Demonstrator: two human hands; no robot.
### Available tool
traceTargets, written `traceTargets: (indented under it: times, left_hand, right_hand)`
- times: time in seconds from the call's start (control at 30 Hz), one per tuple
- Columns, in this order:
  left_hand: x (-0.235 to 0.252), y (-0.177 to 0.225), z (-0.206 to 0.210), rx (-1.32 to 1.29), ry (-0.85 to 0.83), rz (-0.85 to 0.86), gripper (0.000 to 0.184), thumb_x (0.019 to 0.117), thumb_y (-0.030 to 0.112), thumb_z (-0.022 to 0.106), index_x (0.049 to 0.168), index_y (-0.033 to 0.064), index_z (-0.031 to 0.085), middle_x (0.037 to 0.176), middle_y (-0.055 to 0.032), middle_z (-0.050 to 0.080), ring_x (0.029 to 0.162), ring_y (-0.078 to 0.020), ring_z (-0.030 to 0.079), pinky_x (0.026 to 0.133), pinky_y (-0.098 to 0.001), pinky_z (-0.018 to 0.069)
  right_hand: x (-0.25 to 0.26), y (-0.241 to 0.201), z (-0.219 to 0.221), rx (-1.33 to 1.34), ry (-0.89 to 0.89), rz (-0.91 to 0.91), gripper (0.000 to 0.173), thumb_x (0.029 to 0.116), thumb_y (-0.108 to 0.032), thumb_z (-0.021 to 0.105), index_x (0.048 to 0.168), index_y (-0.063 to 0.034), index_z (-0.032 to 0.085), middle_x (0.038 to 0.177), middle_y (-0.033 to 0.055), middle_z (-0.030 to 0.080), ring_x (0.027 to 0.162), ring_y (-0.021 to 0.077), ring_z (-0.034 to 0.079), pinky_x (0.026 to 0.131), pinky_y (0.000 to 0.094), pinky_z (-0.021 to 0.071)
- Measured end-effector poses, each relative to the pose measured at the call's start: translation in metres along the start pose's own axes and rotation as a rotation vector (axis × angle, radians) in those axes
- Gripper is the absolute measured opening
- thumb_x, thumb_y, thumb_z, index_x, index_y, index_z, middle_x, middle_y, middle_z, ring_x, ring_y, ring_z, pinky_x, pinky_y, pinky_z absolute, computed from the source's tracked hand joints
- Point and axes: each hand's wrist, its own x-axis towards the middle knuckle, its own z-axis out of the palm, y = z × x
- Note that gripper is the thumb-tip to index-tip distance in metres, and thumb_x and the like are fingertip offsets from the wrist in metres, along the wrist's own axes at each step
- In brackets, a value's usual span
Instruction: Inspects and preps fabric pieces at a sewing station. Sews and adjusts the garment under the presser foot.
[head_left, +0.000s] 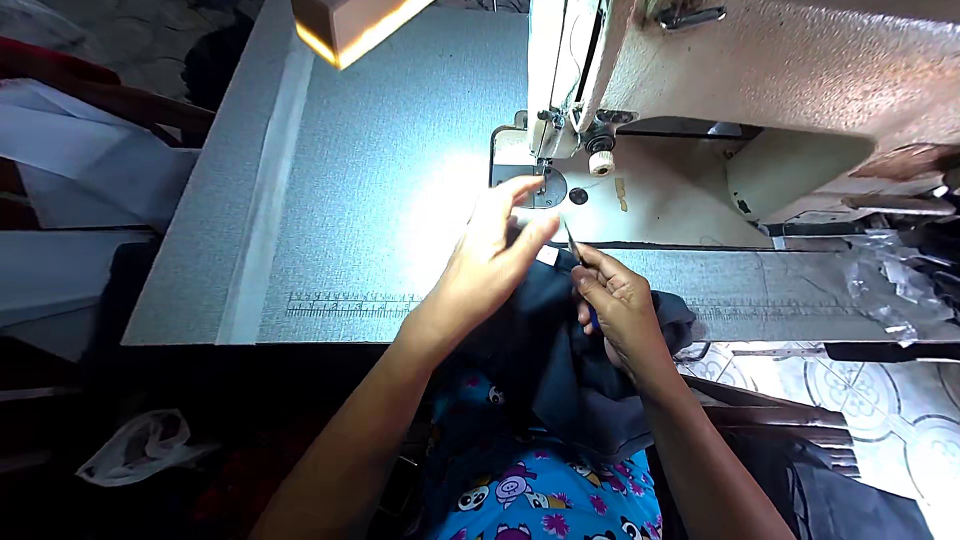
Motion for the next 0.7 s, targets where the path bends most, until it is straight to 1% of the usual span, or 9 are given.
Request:
traceTargets:
  times: [0.1, 0.17, 0.23, 0.3, 0.37, 0.4, 0.47, 0.6, 0.7]
  left_hand:
    - [-0.046, -0.008, 0.007, 0.420, 0.044, -0.131, 0.078, 0.0875, 0.049, 0.075, 0.142, -0.0024, 0.054, 0.125, -0.0284, 0.060, 0.111, -0.0483, 0.059, 0.086, -0.0661, 0.0450]
    - [-0.065, -0.018, 0.019, 0.512, 0.132, -0.139, 0.058, 0.0860, 0.045, 0.077, 0.114, -0.0043, 0.067, 0.112, -0.0275, 0.061, 0.104, -0.0501, 0.058, 0.081, -0.0660, 0.0430]
    - [-0.073, -0.028, 0.024, 0.435, 0.198, -0.089, 0.041, 0.0914, 0.038, 0.072, 0.092, -0.0025, 0.068, 0.103, -0.0222, 0.061, 0.100, -0.0433, 0.057, 0.082, -0.0604, 0.0419]
    - [-0.084, -0.030, 0.025, 0.187, 0.226, -0.027, 0.026, 0.0990, 0.026, 0.066, 0.098, 0.0000, 0.069, 0.099, -0.0108, 0.064, 0.096, -0.0234, 0.059, 0.086, -0.0439, 0.0458]
    - [-0.096, -0.021, 0.020, -0.130, 0.163, 0.017, 0.014, 0.1035, 0.016, 0.056, 0.109, 0.0059, 0.065, 0.097, 0.0060, 0.069, 0.092, 0.0024, 0.066, 0.085, -0.0205, 0.0564]
    - [-0.104, -0.013, 0.016, -0.258, 0.090, 0.036, 0.016, 0.1050, 0.016, 0.053, 0.112, 0.0086, 0.064, 0.100, 0.0107, 0.069, 0.094, 0.0073, 0.065, 0.086, -0.0166, 0.0559]
    - [-0.123, 0.003, 0.009, -0.387, -0.071, 0.096, 0.021, 0.1078, 0.028, 0.050, 0.113, 0.0151, 0.066, 0.104, 0.0175, 0.070, 0.100, 0.0141, 0.062, 0.089, -0.0109, 0.0526]
    - [-0.154, 0.026, 0.009, -0.561, -0.333, 0.185, 0.022, 0.1092, 0.025, 0.049, 0.114, 0.0074, 0.061, 0.102, 0.0055, 0.068, 0.097, 0.0120, 0.061, 0.086, -0.0071, 0.0498]
    - [-0.169, 0.037, 0.010, -0.560, -0.399, 0.185, 0.021, 0.1091, 0.020, 0.048, 0.111, 0.0012, 0.057, 0.096, -0.0039, 0.065, 0.092, 0.0069, 0.061, 0.085, -0.0078, 0.0486]
  right_hand:
    - [-0.003, -0.001, -0.003, 0.154, 0.008, 0.058, 0.037, 0.1060, -0.008, 0.050, 0.142, -0.0043, 0.053, 0.079, -0.0010, 0.059, 0.055, 0.0018, 0.053, 0.049, 0.0156, 0.0469]
    - [-0.006, -0.006, -0.014, 0.224, -0.077, 0.063, 0.038, 0.1081, -0.011, 0.044, 0.145, -0.0074, 0.050, 0.084, -0.0027, 0.060, 0.060, 0.0025, 0.055, 0.053, 0.0166, 0.0492]
    - [-0.010, -0.018, -0.038, 0.221, -0.178, -0.023, 0.036, 0.1072, -0.016, 0.044, 0.142, -0.0112, 0.052, 0.090, -0.0063, 0.063, 0.062, 0.0001, 0.057, 0.056, 0.0155, 0.0511]
    - [-0.013, -0.032, -0.073, 0.052, -0.124, -0.171, 0.035, 0.1072, -0.020, 0.047, 0.141, -0.0147, 0.054, 0.098, -0.0095, 0.065, 0.067, -0.0021, 0.059, 0.058, 0.0142, 0.0528]
    - [-0.005, -0.034, -0.106, -0.353, 0.092, -0.301, 0.037, 0.1048, -0.018, 0.052, 0.140, -0.0068, 0.054, 0.101, -0.0065, 0.065, 0.072, -0.0026, 0.060, 0.063, 0.0142, 0.0531]
    - [0.000, -0.029, -0.120, -0.612, 0.206, -0.323, 0.039, 0.1034, -0.017, 0.055, 0.139, -0.0018, 0.057, 0.105, 0.0020, 0.066, 0.078, 0.0030, 0.062, 0.069, 0.0195, 0.0533]
    - [0.009, -0.014, -0.140, -0.961, 0.323, -0.264, 0.041, 0.1014, -0.013, 0.058, 0.139, 0.0030, 0.060, 0.119, 0.0297, 0.065, 0.099, 0.0394, 0.067, 0.083, 0.0551, 0.0522]
    - [-0.002, 0.008, -0.152, -1.209, 0.345, -0.258, 0.041, 0.1004, -0.011, 0.057, 0.139, 0.0007, 0.061, 0.128, 0.0374, 0.058, 0.118, 0.0597, 0.053, 0.093, 0.0743, 0.0361]
    - [-0.044, 0.008, -0.124, -1.067, 0.331, -0.433, 0.034, 0.1037, -0.016, 0.056, 0.130, 0.0050, 0.065, 0.122, 0.0305, 0.062, 0.113, 0.0456, 0.059, 0.093, 0.0602, 0.0451]
